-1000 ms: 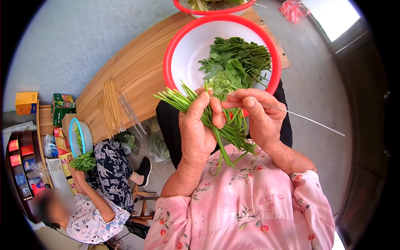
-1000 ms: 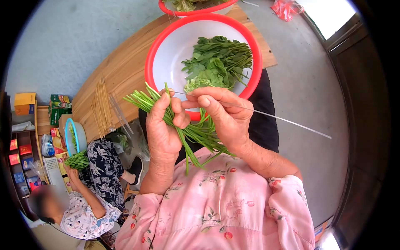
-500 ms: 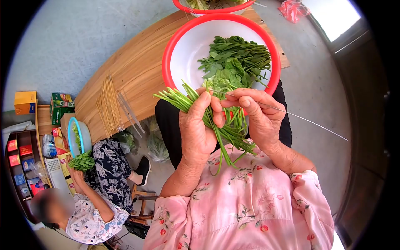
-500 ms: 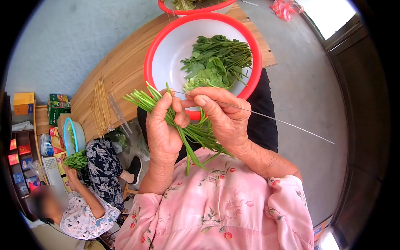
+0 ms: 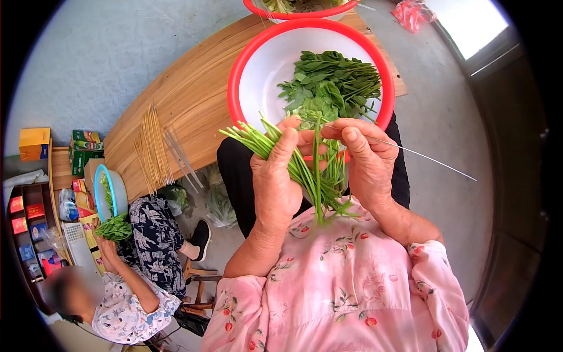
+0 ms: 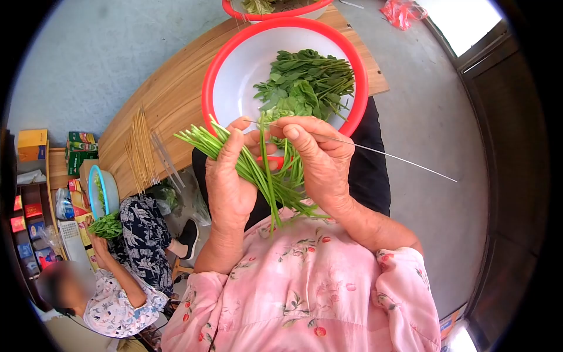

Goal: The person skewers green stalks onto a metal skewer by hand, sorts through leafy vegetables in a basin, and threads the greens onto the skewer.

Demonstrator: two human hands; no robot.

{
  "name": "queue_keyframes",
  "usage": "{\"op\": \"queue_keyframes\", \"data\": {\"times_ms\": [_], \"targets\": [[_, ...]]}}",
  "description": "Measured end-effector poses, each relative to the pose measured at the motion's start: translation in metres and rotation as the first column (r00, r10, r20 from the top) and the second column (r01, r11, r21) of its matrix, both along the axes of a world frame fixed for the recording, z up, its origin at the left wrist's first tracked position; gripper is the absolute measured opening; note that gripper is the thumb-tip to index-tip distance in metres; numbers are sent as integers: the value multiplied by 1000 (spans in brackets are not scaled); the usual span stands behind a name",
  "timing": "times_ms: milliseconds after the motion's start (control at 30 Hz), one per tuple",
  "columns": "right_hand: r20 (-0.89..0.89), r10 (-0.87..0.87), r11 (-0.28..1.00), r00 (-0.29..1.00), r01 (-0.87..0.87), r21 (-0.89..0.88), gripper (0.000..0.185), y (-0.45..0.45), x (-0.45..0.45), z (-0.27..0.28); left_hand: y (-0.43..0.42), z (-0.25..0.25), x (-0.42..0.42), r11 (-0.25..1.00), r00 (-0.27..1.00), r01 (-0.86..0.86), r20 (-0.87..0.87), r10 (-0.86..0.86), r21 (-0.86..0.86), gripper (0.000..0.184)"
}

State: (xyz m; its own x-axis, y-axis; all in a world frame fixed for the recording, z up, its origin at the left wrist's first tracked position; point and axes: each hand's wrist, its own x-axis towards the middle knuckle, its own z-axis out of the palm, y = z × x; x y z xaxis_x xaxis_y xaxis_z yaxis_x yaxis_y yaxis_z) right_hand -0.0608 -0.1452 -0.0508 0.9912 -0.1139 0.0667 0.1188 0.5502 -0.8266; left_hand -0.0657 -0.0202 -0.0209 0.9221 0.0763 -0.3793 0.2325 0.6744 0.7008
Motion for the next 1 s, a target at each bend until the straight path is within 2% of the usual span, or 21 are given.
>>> {"op": "queue_keyframes", "data": {"times_ms": [67, 133, 167, 233, 333, 367, 433, 533, 667, 733, 833, 1000], "targets": [[5, -15, 1000, 1000, 15, 11, 15, -2, 1, -1, 4, -5, 2, 999, 1000, 17, 19, -17, 46, 23], [91, -22, 991, 996, 33, -130, 15, -4, 2, -4, 8, -9, 2, 992, 995, 68, 66, -75, 106, 25], [89, -22, 991, 996, 33, -129, 15, -4, 2, -4, 8, -10, 2, 992, 995, 68, 65, -75, 107, 25], [183, 28, 991, 983, -4, -134, 14, -3, 3, -1, 5, -11, 1, 974, 992, 83, 73, -100, 212, 25], [162, 54, 990, 985, -32, -135, 13, -3, 3, 1, 1, -12, 1, 958, 993, 48, 88, -76, 284, 25], [162, 55, 990, 985, -33, -136, 13, -3, 3, 0, 1, -12, 1, 958, 993, 48, 88, -75, 284, 25], [268, 28, 952, 963, 56, -302, 12, -4, 3, -1, 0, -11, 1, 966, 996, 30, 71, -50, 255, 22], [295, 19, 937, 955, 85, -338, 12, -5, 4, -6, 1, -12, 1, 964, 996, 38, 64, -57, 264, 21], [235, 3, 942, 972, 76, -326, 11, -3, 0, -1, 0, -14, 2, 960, 994, 32, 90, -59, 278, 20], [150, 10, 968, 989, 29, -250, 11, -2, -2, 1, -1, -12, 1, 955, 995, 7, 93, -36, 296, 19], [158, -4, 936, 987, 59, -347, 12, -4, 0, 0, -2, -9, -1, 962, 998, -31, 53, 17, 272, 19], [64, 7, 948, 998, 14, -317, 16, -2, -2, 3, 3, -13, 0, 963, 1000, -20, 28, 13, 267, 20]]}}
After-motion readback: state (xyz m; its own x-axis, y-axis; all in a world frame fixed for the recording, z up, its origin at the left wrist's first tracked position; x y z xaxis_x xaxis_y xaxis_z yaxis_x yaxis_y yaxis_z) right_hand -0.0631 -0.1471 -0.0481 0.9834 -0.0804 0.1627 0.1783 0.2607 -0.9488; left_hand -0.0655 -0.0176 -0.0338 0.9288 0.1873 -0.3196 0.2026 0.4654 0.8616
